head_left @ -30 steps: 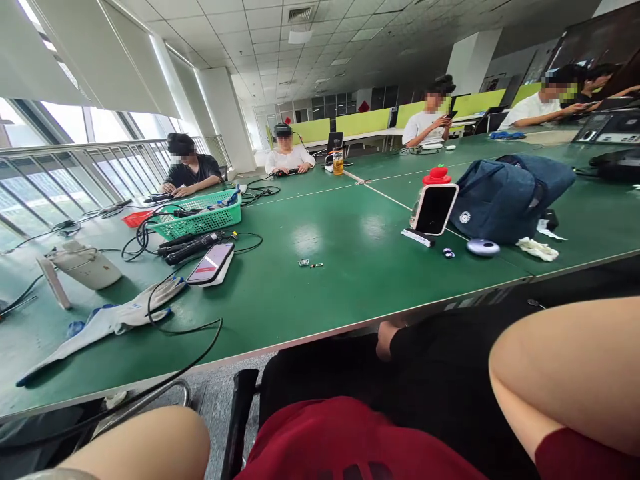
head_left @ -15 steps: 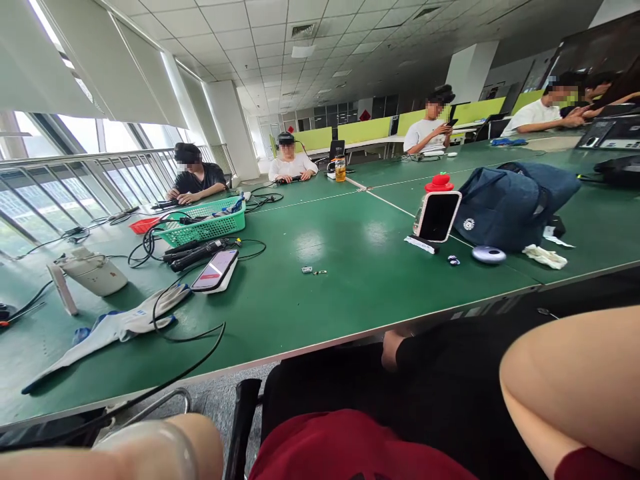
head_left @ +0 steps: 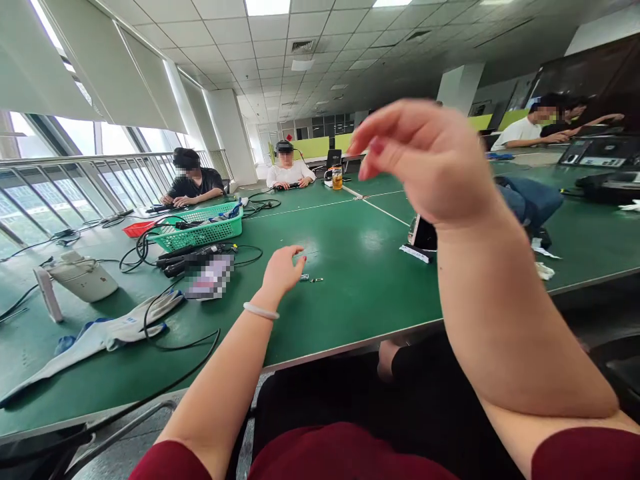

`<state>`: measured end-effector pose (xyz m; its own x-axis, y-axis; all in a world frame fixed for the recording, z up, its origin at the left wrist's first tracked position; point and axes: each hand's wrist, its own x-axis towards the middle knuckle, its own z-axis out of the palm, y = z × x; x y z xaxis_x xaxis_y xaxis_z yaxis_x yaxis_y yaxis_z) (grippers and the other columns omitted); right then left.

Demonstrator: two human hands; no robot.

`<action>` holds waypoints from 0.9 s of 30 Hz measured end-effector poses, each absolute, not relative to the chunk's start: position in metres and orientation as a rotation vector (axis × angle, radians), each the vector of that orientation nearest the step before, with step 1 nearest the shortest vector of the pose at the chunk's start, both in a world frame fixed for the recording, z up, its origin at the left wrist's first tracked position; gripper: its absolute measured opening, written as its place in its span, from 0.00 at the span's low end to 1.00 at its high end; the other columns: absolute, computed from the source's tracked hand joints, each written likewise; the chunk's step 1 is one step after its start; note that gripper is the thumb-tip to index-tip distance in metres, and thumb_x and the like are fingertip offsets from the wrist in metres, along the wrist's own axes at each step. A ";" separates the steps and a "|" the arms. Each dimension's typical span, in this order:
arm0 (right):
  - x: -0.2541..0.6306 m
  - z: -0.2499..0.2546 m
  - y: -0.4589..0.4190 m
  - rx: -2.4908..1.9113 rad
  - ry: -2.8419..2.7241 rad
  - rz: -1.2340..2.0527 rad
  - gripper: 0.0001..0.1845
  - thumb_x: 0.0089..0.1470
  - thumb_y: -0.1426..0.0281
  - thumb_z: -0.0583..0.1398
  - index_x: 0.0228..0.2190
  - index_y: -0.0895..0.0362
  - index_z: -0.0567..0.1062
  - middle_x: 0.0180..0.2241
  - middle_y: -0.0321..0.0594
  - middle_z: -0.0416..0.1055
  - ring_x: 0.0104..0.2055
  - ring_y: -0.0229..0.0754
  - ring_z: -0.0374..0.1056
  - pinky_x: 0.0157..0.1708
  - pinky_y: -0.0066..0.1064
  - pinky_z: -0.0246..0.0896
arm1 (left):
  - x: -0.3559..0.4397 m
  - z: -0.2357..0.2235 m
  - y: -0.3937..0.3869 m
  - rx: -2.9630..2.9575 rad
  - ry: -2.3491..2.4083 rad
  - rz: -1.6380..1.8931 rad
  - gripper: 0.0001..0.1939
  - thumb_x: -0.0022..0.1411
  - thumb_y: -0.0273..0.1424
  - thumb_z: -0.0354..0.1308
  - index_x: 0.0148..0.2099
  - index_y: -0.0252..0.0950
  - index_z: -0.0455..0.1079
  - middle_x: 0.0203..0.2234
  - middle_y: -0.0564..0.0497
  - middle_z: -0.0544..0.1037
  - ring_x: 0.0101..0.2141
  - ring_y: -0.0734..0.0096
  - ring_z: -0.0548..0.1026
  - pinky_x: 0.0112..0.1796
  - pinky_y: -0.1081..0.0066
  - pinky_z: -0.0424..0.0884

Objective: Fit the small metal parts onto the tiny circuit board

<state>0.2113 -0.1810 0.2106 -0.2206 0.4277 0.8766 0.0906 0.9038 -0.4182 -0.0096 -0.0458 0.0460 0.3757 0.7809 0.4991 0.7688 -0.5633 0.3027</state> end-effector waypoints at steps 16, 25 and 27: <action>0.159 0.018 -0.042 -1.507 -2.168 0.568 0.16 0.50 0.67 0.65 0.43 0.57 0.76 0.35 0.38 0.75 0.34 0.36 0.67 0.35 0.28 0.59 | -0.029 -0.012 -0.012 2.678 1.398 0.527 0.16 0.60 0.34 0.55 0.48 0.38 0.76 0.44 0.45 0.78 0.46 0.60 0.73 0.51 0.63 0.67; 0.168 -0.031 -0.029 -1.466 -1.923 0.647 0.18 0.49 0.67 0.65 0.43 0.59 0.76 0.40 0.40 0.74 0.31 0.33 0.64 0.37 0.27 0.61 | -0.020 -0.016 -0.016 2.676 1.372 0.557 0.14 0.59 0.38 0.57 0.44 0.37 0.76 0.40 0.46 0.79 0.44 0.61 0.73 0.50 0.64 0.68; 0.166 -0.022 -0.028 -1.426 -1.829 0.647 0.17 0.51 0.66 0.64 0.43 0.59 0.76 0.40 0.41 0.74 0.31 0.33 0.64 0.36 0.27 0.61 | -0.021 -0.016 -0.018 2.674 1.377 0.576 0.14 0.59 0.37 0.57 0.44 0.37 0.76 0.40 0.46 0.79 0.43 0.61 0.73 0.49 0.64 0.68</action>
